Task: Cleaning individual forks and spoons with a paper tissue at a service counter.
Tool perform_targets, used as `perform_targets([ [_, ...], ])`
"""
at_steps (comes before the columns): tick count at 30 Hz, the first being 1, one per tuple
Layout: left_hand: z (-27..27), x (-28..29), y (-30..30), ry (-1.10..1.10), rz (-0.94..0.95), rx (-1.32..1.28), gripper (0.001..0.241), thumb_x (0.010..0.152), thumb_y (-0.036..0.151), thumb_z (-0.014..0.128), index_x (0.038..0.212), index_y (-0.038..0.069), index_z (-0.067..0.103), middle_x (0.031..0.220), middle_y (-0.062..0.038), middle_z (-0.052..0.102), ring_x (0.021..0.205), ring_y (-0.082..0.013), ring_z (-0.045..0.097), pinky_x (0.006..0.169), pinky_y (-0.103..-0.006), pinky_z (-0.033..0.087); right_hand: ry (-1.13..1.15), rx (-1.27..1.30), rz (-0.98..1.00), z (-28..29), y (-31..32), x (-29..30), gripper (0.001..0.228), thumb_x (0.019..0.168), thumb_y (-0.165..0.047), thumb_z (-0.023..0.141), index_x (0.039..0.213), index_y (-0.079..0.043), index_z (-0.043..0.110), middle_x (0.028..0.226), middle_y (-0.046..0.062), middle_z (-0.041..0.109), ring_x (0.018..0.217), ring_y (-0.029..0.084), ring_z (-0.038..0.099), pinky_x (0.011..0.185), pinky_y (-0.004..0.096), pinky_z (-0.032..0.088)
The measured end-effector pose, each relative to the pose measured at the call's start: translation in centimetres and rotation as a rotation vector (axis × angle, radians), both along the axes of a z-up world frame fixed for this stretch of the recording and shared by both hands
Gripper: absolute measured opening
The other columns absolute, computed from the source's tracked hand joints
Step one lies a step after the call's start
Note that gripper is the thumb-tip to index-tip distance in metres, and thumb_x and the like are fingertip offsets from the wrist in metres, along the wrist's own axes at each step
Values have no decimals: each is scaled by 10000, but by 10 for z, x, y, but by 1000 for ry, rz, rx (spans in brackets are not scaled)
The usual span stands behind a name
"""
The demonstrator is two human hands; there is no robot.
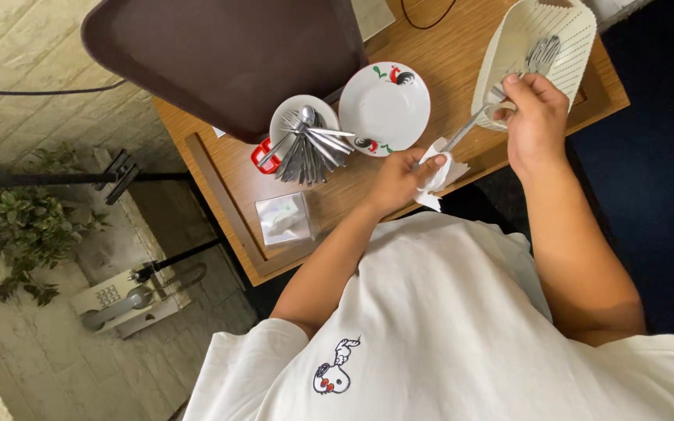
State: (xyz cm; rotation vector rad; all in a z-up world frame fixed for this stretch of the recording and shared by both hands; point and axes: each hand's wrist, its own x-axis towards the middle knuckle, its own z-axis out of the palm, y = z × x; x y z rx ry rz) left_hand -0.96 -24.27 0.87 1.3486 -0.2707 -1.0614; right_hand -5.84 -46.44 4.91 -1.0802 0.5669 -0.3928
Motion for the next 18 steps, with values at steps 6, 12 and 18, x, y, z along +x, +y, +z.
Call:
perform_targets([
  [6,-24,6,-83,32,171,-11,406,979,388,698,1025,-10,763,842,-17,735,723,-67,626,626,-263,520,144,-4,265,-39,-49,18,124,993,-156,711,887,-96,685,889,-8,676,803,95,598,742,286,469],
  [12,-18,19,-165,-13,252,105,372,989,352,665,1016,-7,759,806,-14,748,697,-67,639,627,-259,521,141,-44,391,-69,-154,41,200,1062,-199,722,910,-74,683,903,13,677,820,105,586,769,274,465],
  [18,-69,15,-186,-71,538,-3,287,1032,257,644,1115,-5,726,910,0,711,776,-67,604,688,-252,509,341,-361,867,-75,-220,78,236,1020,-223,668,1130,-16,700,958,84,707,872,164,649,788,327,502],
])
